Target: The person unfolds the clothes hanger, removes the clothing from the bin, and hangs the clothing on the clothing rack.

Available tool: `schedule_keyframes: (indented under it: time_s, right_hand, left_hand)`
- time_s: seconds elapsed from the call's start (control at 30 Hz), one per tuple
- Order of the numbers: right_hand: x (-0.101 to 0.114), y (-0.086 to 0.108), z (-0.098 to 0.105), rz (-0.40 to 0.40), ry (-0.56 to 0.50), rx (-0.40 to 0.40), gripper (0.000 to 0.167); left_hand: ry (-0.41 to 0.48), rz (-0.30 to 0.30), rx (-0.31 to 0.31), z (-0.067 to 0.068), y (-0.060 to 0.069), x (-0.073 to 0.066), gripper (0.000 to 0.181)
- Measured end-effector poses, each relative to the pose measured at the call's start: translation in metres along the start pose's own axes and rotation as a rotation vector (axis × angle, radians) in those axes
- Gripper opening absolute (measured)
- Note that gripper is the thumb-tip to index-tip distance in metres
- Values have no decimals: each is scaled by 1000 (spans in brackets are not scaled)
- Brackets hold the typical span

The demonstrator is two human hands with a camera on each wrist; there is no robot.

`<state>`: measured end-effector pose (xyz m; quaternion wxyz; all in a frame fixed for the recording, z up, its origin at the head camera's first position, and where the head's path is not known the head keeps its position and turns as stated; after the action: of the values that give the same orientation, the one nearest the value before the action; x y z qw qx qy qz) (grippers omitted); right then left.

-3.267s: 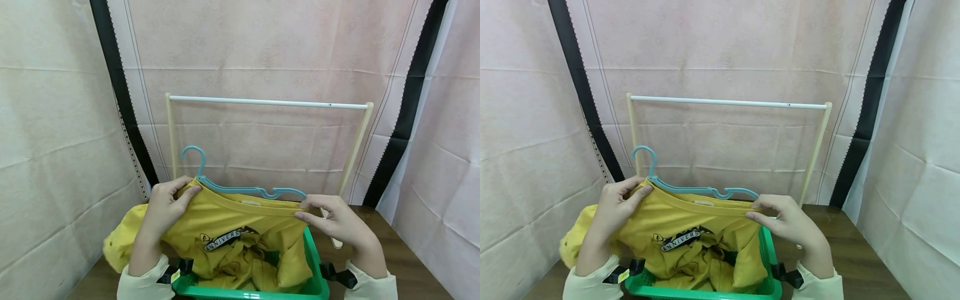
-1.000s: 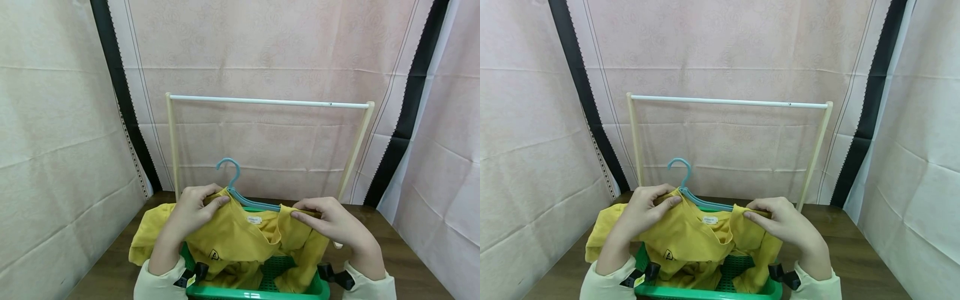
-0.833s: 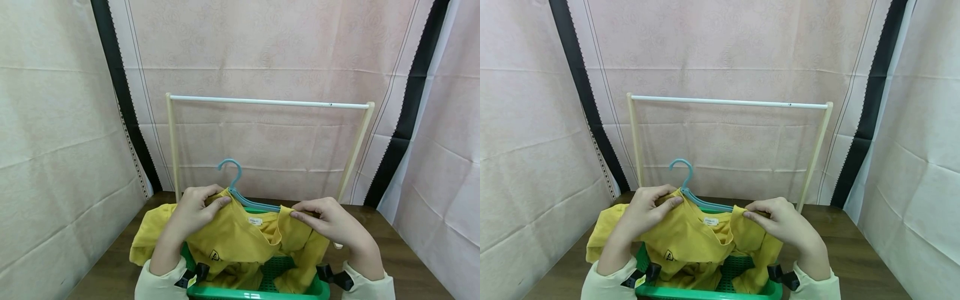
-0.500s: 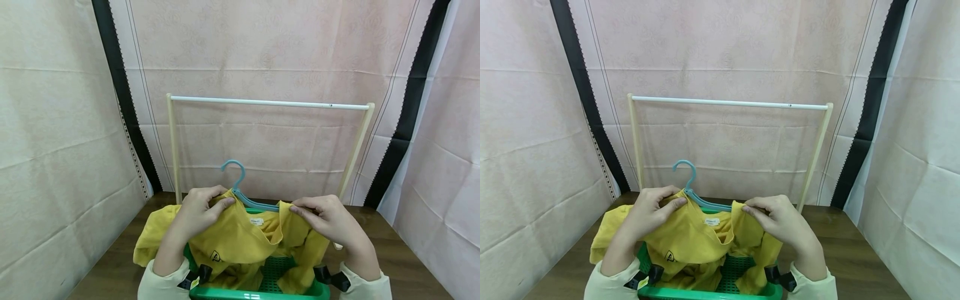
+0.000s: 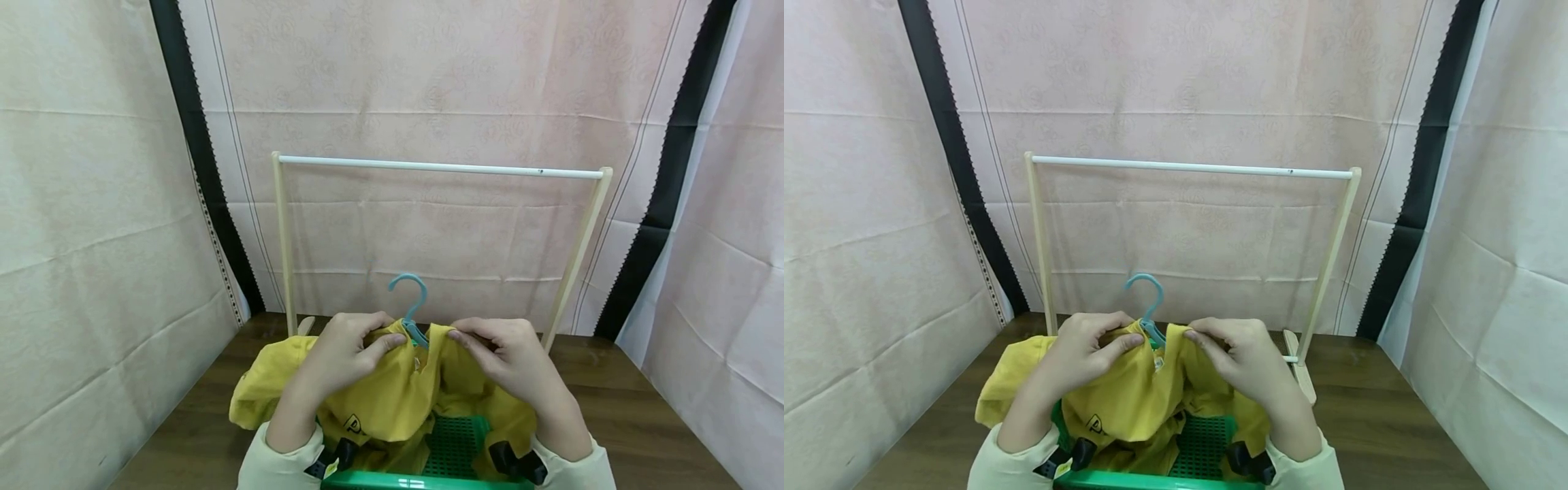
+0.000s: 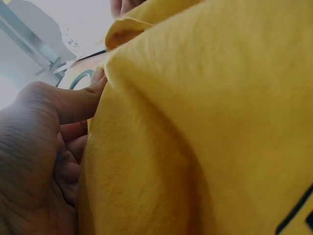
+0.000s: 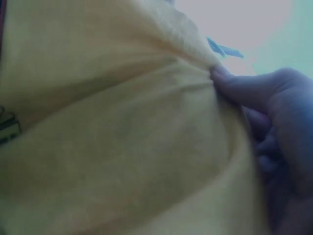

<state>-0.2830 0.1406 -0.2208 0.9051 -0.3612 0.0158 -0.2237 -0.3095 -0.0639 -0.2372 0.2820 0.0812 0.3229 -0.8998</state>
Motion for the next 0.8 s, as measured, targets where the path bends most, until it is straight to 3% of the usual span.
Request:
schedule_keyframes:
  time_s: [0.2,0.37,0.6,0.8]
  right_hand:
    - [-1,-3,-20,-56,-49,212,15]
    - [-9,8,-15,-159,-81,322,23]
    - [-16,15,-9,-164,-120,321,11]
    - [-12,9,-15,-129,-23,287,6]
  left_hand:
    - [-8,6,-23,2,2,2,18]
    - [-7,24,-40,8,5,7,13]
    - [11,-1,-48,7,3,5,10]
    - [8,-17,-29,1,-1,1,13]
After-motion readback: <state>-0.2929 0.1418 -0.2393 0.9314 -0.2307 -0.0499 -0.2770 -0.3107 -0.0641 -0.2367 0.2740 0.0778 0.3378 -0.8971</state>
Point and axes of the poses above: each hand's wrist, its own y-axis away from the middle knuckle, its own z-axis out of the back of the hand, x = y × z, the point moved 8 cm from there along -y, towards the middle knuckle, and after that the axes turned 14 degrees about x, right-handed, at the moved point
